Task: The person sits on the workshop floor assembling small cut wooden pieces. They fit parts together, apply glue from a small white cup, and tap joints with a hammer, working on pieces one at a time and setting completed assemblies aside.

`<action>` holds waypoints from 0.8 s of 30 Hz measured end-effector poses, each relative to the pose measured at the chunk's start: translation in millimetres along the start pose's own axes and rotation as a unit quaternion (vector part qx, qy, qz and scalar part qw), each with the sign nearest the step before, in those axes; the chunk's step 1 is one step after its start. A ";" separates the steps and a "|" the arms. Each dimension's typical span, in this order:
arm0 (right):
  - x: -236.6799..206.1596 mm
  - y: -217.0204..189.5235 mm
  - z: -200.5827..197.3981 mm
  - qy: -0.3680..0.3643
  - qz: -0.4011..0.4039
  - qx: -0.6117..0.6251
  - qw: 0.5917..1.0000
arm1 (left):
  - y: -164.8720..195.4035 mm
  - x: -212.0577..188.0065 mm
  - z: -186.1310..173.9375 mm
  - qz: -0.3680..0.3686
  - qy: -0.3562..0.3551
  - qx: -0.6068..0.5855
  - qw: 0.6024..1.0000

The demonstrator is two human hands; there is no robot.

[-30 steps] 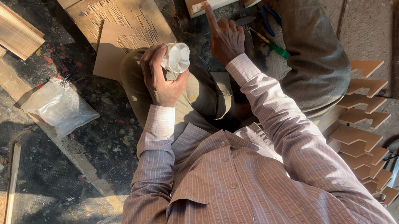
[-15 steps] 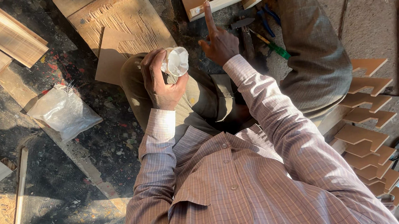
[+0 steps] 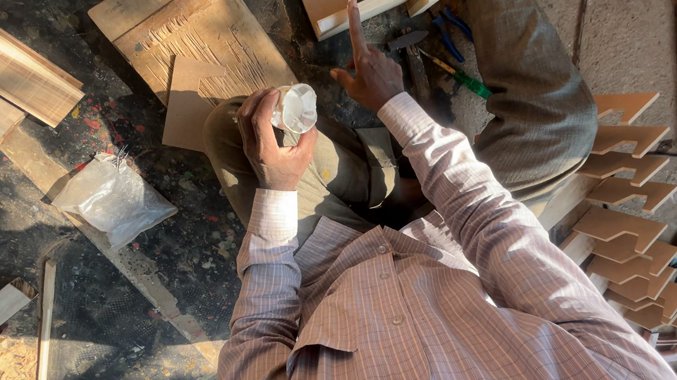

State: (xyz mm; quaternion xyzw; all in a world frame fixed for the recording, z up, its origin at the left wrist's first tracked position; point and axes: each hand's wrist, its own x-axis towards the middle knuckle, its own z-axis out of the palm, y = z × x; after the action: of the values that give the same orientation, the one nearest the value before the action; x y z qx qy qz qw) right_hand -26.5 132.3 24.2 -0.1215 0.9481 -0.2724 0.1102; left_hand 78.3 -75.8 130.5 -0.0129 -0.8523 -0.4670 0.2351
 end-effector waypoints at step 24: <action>-2.9 -10.1 -6.2 -0.013 0.005 -0.104 0.994 | 1.3 6.4 0.0 0.005 0.002 0.005 1.000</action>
State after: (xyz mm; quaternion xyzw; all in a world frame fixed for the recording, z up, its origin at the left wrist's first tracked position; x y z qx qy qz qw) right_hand -23.7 127.9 35.3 -0.1313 0.9703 -0.1702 0.1108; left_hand 72.9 -76.3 134.2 -0.0145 -0.8542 -0.4613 0.2393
